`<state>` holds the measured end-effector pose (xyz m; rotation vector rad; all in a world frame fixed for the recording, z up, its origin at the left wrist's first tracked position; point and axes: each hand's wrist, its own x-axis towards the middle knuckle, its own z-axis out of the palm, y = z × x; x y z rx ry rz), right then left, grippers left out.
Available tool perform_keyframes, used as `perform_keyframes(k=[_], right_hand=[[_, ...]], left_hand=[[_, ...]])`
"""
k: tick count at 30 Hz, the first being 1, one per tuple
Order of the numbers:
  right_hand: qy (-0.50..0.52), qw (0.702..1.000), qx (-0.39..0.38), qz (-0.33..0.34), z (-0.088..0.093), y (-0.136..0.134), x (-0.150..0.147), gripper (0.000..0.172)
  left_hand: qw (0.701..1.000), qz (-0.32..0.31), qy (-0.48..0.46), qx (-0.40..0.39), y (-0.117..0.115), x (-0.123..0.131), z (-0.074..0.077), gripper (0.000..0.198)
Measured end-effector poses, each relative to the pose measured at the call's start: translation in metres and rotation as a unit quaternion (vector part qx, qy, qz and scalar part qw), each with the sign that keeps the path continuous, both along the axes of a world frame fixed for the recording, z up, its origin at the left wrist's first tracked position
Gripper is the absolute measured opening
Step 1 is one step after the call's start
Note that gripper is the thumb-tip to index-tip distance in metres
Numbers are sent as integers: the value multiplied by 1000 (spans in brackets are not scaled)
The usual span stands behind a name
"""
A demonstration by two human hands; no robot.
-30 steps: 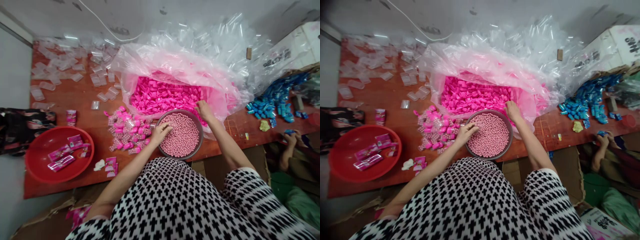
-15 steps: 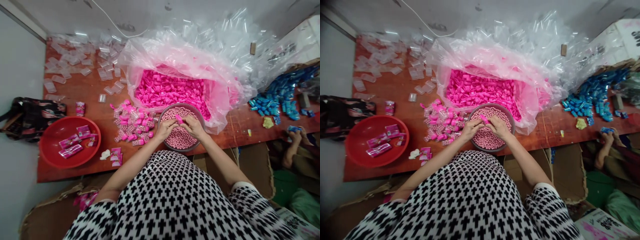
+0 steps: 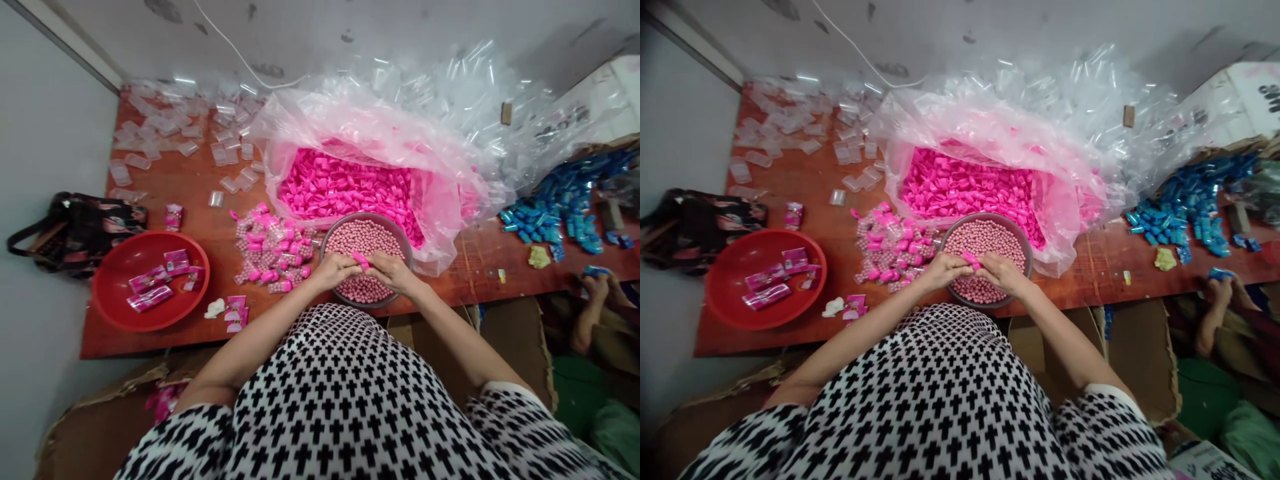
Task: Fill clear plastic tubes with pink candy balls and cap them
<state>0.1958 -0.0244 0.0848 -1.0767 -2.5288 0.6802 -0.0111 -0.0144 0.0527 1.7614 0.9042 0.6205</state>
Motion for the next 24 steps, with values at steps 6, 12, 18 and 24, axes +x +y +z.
perform_keyframes(k=[6,12,18,24], right_hand=[[-48,999,3,0,-3,-24,0,33],[-1,998,-59,28,-23,-14,0,40],[-110,980,66,153,21,14,-17,71],[-152,970,60,180,35,24,-32,43]], left_hand=[[997,45,34,-56,-29,10,1,29],[996,53,38,-64,-31,0,-2,32],[993,3,-35,-109,-29,-12,2,31],[957,98,-143,-231,-31,-18,0,28]])
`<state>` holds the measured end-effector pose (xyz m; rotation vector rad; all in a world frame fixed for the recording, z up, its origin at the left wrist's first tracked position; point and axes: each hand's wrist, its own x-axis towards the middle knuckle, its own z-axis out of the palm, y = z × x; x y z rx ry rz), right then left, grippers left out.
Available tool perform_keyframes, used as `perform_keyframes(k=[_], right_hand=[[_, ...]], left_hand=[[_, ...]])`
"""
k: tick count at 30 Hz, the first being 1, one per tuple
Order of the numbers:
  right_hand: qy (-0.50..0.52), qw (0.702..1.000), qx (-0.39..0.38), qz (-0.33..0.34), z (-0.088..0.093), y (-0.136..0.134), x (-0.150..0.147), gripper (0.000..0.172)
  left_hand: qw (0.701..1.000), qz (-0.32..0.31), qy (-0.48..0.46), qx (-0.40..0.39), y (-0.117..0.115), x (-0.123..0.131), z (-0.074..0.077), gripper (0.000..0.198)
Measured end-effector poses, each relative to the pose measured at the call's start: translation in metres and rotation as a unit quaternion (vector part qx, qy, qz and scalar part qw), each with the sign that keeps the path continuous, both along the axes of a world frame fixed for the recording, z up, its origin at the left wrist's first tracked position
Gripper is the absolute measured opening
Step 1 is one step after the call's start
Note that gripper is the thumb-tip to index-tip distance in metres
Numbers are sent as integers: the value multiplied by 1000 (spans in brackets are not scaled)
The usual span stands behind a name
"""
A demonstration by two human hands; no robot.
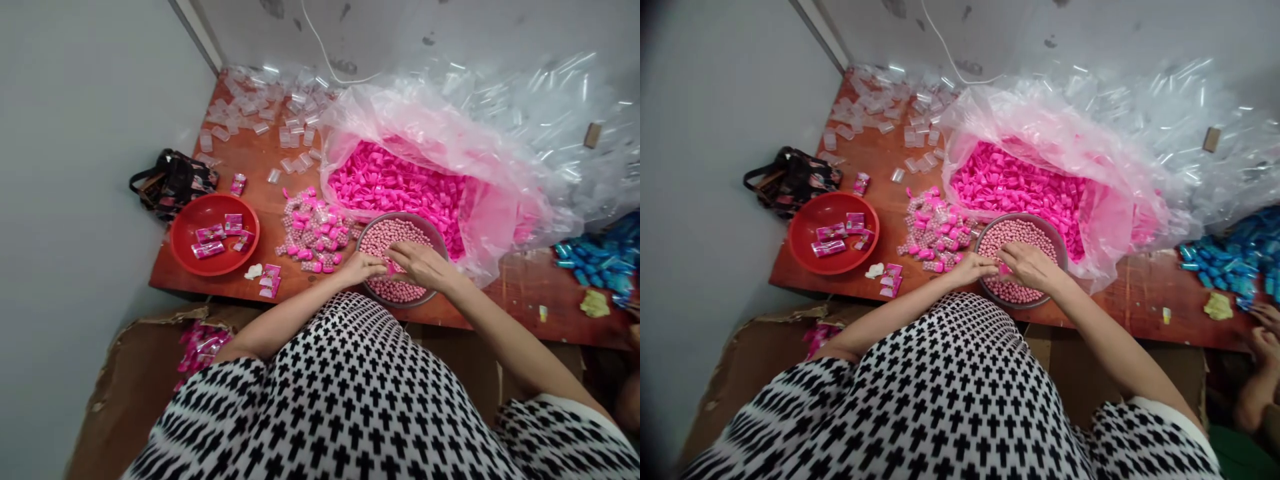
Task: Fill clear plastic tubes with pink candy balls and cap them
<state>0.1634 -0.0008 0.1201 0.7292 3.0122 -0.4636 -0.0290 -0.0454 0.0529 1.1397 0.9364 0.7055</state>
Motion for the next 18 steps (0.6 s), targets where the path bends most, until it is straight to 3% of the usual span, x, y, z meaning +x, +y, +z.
perform_keyframes(k=[3,7,9,14,18], right_hand=[[56,989,-20,-134,-18,-12,-1,46],[119,959,-35,-254,-40,-34,-13,79],[122,947,-21,-296,-45,-41,-21,88],[127,931,20,-341,-48,-37,-28,63],[113,928,34,-354,-57,-29,-28,55]], left_hand=[[989,97,-70,-87,2,-1,0,30],[967,182,-110,-142,5,10,1,35],[962,203,-119,-141,5,17,2,33],[957,220,-141,-128,5,29,2,29],[962,225,-115,-103,10,27,0,30]])
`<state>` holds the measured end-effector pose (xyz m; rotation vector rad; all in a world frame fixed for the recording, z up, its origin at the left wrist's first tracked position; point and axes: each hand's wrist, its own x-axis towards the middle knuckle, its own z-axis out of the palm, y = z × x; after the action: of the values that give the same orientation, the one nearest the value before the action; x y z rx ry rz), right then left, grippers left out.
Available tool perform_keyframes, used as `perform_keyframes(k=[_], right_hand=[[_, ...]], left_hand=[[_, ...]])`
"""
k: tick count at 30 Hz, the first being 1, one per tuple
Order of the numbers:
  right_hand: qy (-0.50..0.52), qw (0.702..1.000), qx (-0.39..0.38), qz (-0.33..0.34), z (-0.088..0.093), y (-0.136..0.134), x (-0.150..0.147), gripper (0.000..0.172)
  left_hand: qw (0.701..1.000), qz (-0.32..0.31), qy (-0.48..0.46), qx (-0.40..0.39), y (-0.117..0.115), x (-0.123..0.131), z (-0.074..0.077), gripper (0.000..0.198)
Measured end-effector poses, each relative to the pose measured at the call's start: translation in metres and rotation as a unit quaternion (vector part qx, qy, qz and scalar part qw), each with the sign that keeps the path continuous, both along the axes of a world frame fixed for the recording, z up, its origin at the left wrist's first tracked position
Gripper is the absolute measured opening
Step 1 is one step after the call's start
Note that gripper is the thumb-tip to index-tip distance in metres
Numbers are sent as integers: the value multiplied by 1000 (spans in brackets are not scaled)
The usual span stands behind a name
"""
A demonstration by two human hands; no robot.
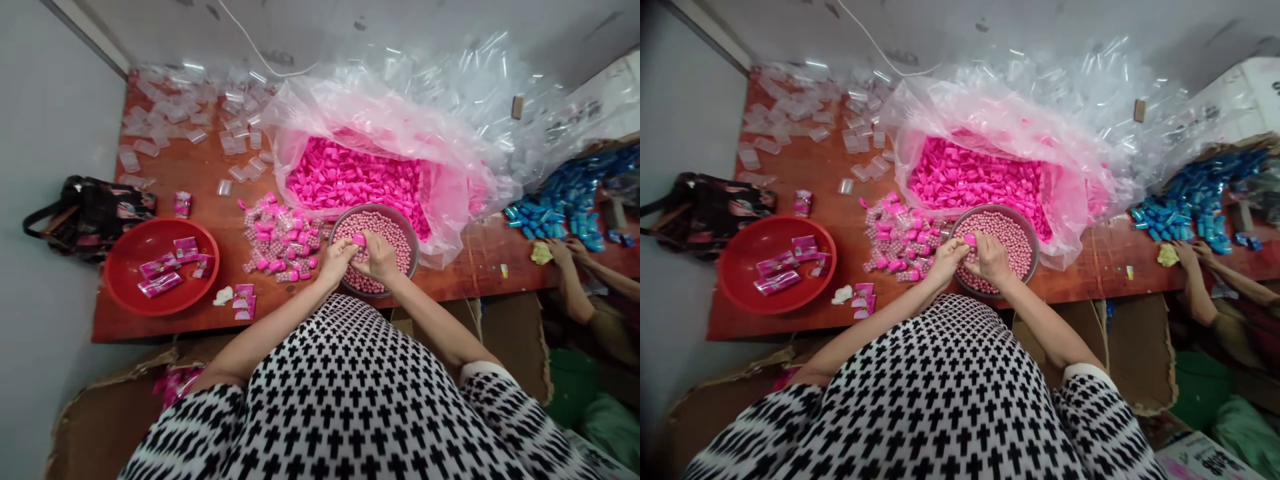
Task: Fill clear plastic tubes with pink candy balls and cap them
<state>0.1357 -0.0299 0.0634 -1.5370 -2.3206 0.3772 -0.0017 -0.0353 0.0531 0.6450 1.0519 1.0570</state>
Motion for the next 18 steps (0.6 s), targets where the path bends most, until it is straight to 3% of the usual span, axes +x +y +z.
perform_keyframes(k=[3,6,8,10,12,14,16,18], right_hand=[[-2,1000,-25,3,-5,4,-12,57],[28,996,-70,38,-3,13,-32,73],[56,992,-79,77,2,23,-39,99],[72,990,-66,98,10,33,-33,106],[90,991,-53,82,20,42,-12,96],[131,990,-48,33,30,54,22,81],[196,979,-51,-35,38,76,64,70],[253,960,-43,-110,45,111,109,61]], left_hand=[[999,-15,52,4,6,-10,2,34],[985,-33,165,26,15,-38,4,35],[963,-19,267,35,26,-68,0,36],[921,-11,389,29,42,-100,-6,37],[871,-25,487,57,58,-122,-10,36],[838,-12,526,146,77,-126,-6,39],[815,-5,542,203,102,-107,10,42],[807,-17,537,245,139,-66,35,42]])
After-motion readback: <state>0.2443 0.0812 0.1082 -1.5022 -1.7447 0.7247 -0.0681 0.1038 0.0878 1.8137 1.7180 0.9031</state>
